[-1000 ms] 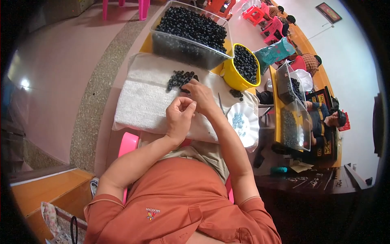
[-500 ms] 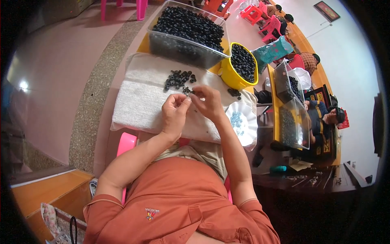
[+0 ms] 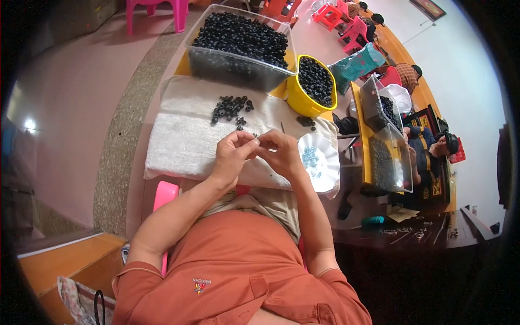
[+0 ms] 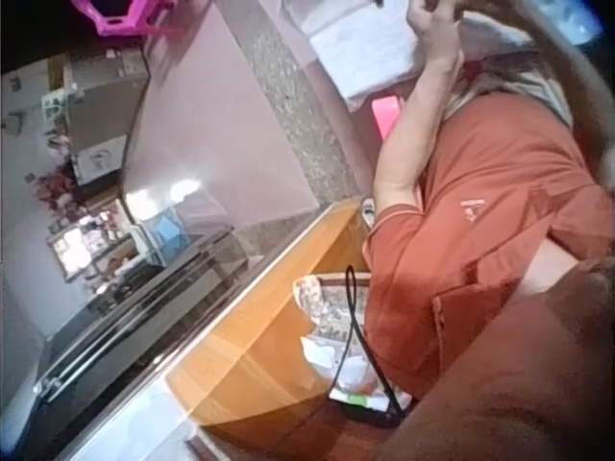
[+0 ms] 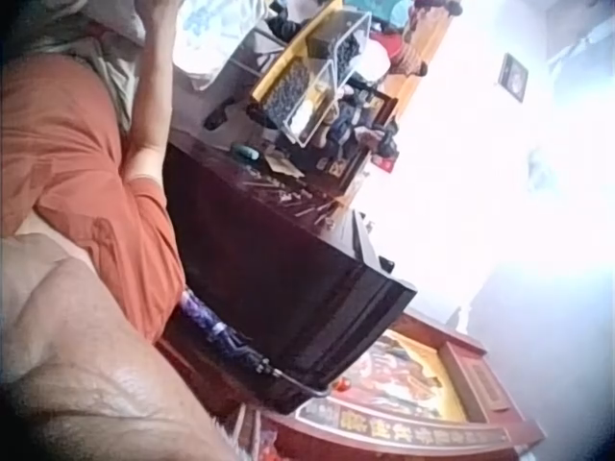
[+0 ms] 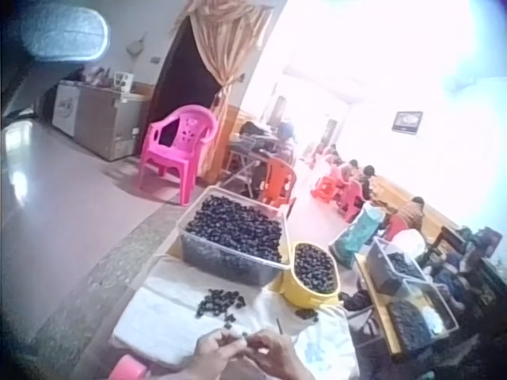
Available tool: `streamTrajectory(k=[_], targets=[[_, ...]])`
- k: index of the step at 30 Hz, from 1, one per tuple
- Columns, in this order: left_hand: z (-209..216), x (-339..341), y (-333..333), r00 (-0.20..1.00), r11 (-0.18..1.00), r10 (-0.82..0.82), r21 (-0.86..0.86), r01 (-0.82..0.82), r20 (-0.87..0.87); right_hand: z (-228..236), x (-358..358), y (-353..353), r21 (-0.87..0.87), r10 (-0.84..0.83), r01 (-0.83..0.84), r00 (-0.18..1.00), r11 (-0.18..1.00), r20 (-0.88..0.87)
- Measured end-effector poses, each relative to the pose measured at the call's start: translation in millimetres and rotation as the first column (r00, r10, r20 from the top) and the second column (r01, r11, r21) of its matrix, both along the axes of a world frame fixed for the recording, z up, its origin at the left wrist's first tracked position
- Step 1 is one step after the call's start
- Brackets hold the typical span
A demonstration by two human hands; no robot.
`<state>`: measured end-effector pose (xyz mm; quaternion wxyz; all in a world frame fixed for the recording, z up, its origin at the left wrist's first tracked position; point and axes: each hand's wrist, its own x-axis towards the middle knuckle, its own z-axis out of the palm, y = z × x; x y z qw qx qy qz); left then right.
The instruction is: Assembling small black plastic components by hand at a workbench.
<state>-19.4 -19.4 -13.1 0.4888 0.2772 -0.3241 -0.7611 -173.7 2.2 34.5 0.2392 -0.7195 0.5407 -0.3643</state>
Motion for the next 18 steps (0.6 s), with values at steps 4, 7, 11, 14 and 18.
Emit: streamTrajectory(k=[4,7,11,14,18], targets=[[2.1,-1.8,-1.5,0.992,0.990,-0.122,0.068,0.122,0.006,-3.7,-6.7,7.7,0.049,-0.037,0.032,0.993,0.998,0.110],[6.3,0.9,-2.5,0.976,0.973,-0.217,0.084,0.217,-0.008,-3.6,-10.7,13.5,0.042,-0.025,0.021,0.996,0.999,0.088],[8.0,3.3,-2.9,0.952,0.946,-0.306,0.108,0.306,-0.016,-1.9,-12.7,22.0,0.078,-0.026,0.014,0.987,0.997,0.156],[11.7,2.5,0.3,0.943,0.931,-0.333,0.155,0.329,-0.005,-5.6,-15.7,27.0,0.048,-0.024,0.017,0.988,0.999,0.151],[12.2,1.4,2.8,0.940,0.922,-0.341,0.187,0.339,-0.022,-6.7,-18.2,30.7,0.049,-0.013,0.003,0.977,0.999,0.212]])
